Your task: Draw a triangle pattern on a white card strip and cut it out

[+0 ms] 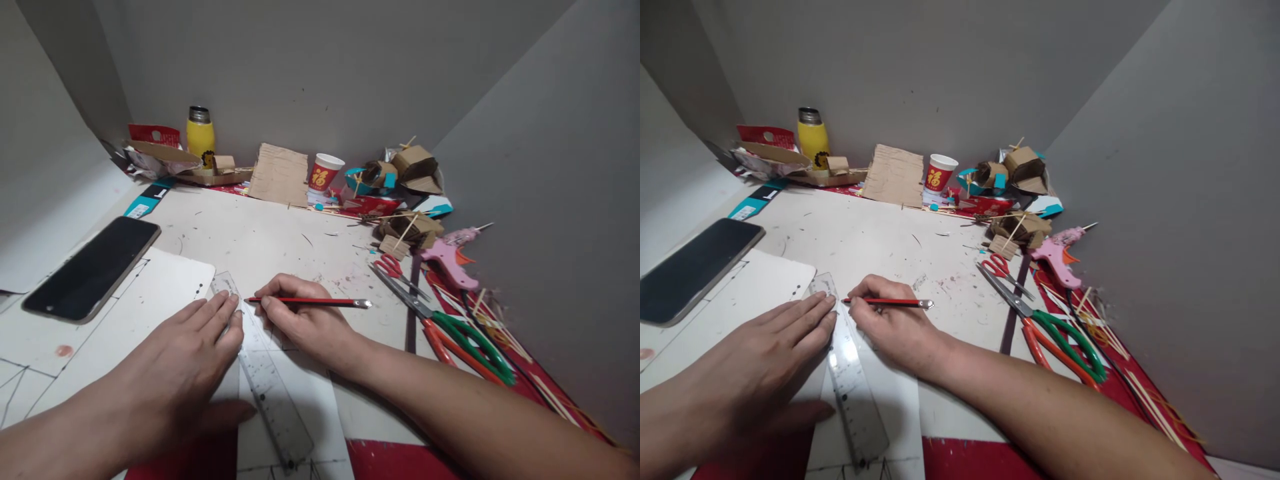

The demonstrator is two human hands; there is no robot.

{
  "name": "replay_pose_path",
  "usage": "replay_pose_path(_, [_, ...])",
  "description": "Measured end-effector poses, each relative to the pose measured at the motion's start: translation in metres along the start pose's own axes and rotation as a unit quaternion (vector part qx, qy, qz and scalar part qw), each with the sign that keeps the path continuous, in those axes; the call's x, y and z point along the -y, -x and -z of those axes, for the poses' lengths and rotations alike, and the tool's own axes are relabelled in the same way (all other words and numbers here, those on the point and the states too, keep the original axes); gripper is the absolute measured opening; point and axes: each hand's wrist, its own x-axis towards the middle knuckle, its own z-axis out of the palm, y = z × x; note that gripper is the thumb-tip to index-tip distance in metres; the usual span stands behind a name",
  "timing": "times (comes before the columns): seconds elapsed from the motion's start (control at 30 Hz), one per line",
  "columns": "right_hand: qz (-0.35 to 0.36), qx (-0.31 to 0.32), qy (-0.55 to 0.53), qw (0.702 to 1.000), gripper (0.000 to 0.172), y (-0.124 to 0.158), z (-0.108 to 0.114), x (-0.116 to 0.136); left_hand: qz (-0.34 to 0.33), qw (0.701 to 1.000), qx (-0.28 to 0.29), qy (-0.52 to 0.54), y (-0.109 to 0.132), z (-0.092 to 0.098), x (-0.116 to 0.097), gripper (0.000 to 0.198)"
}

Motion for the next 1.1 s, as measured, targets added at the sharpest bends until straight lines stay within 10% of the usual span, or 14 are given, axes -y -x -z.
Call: replay_pose_path(1.1, [-0.067,0.056,-0.061,0.994,0.008,-0.0018,0.0067,0.0060,-0.018,1.000,-0.011,-0.009,-0.0018,0.0050,0.0006,0.081])
